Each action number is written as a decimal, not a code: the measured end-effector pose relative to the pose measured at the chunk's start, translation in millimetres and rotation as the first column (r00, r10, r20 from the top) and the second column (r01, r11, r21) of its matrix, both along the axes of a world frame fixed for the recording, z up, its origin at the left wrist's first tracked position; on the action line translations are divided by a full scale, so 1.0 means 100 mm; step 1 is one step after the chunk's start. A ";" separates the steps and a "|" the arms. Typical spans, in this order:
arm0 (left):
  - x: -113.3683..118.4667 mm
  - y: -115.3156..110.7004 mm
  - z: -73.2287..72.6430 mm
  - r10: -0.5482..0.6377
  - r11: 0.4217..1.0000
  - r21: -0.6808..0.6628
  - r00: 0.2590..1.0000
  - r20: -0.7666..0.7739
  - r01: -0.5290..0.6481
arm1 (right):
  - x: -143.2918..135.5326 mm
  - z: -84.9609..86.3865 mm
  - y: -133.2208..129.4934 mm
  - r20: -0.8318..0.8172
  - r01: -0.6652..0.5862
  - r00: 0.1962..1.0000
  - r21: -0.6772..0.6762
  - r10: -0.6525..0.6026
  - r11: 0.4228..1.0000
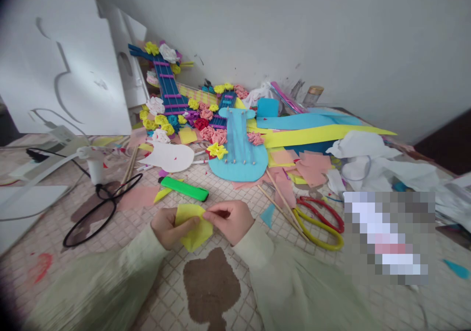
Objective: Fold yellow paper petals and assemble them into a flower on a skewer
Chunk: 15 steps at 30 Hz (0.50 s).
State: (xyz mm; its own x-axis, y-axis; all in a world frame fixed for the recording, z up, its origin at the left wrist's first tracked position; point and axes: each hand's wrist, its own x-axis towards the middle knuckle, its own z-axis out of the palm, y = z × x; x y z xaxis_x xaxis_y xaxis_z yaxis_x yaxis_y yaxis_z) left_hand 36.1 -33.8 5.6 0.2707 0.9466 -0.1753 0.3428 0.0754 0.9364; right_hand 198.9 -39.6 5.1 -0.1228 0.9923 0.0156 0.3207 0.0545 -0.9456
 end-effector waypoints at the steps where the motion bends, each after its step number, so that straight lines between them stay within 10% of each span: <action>1: 0.00 0.00 0.00 -0.004 1.000 -0.007 1.000 -0.004 0.004 | 0.00 0.00 0.00 -0.010 0.004 1.000 -0.003 -0.004 1.000; 15: -0.01 0.02 -0.01 0.013 0.998 -0.061 0.997 0.075 -0.008 | -0.01 0.01 0.01 -0.198 -0.011 0.980 -0.138 -0.017 0.990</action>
